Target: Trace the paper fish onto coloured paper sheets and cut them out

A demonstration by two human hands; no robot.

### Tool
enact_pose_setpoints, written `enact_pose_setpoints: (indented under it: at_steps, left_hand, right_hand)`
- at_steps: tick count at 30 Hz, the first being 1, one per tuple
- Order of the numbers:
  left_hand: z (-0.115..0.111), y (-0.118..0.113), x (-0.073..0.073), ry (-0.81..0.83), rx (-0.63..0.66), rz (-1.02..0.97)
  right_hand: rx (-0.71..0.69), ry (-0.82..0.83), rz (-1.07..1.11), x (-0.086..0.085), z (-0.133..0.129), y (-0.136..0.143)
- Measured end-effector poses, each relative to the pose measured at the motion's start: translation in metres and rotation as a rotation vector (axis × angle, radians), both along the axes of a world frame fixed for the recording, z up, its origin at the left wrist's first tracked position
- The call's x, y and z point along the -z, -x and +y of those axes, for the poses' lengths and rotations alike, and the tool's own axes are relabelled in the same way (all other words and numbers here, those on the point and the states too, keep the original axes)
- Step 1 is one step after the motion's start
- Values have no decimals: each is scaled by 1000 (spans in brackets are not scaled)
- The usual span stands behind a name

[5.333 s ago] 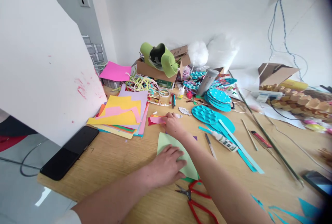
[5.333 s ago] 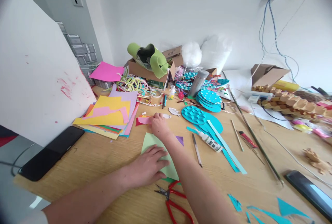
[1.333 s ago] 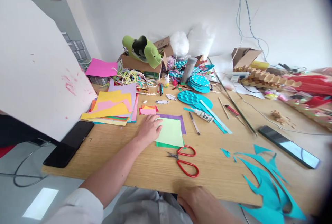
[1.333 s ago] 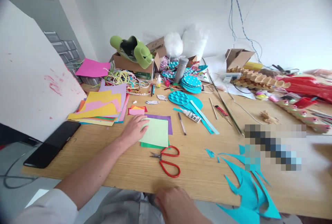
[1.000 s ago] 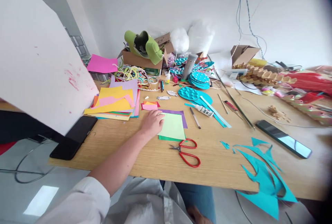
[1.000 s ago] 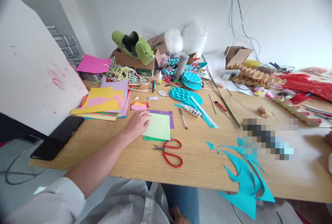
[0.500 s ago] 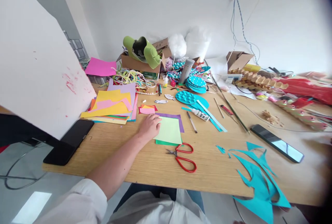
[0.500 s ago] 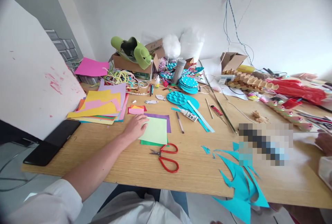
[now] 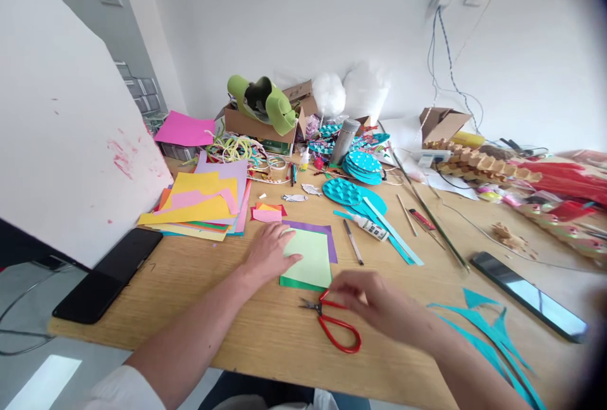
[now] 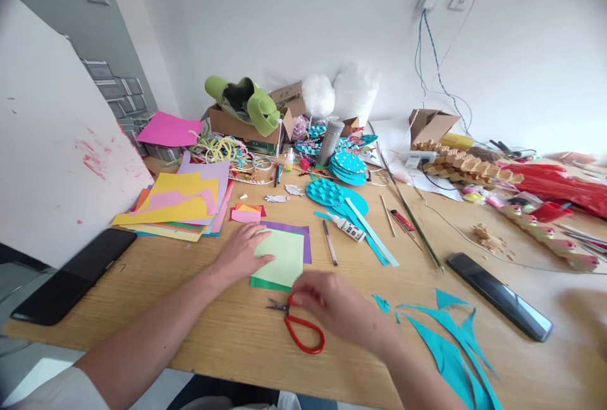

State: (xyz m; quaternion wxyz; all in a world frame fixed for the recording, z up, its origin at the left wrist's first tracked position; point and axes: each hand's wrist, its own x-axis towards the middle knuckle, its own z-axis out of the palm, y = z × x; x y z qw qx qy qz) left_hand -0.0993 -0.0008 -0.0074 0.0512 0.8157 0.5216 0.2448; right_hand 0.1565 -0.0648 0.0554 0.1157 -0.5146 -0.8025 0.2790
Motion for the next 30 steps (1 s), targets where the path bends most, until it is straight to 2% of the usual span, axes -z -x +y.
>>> enact_pose_setpoints:
  at_steps: [2,3,5,8,12,17,20,22,27,30]
  left_hand:
    - [-4,-3,-2,17,15,40]
    - [-6,-4,-2,28,20,60]
    - [-8,-5,-3,54,22,94]
    - [-10,-6,-4,80,37,118]
    - [-10,-6,-4,114,56,115]
    - [-11,-8,-6,137,61,111]
    - [-9,-8,-9,125,47,101]
    - [-5,-5,-11,92,-26,99]
    - [9,7,-8,1,-327,168]
    - [11,10,-4,-3,-376,218]
  right_hand:
    - [-47,-18,-28,-9,46,15]
    - [-14,-64,-48,-11,67,21]
    - [28,-145,-80,-7,103,28]
    - [62,-142,-123,7,133,32]
    - [-7,-57,-194,14,148,36]
    - [-86,-50,-208,-3,168,53]
    - [-145,-76,-102,-3,175,67]
    - [-195,-121,-39,6,176,75]
    - [-249,-258,34,33,172,89]
    - [-284,-282,14,36,174,94]
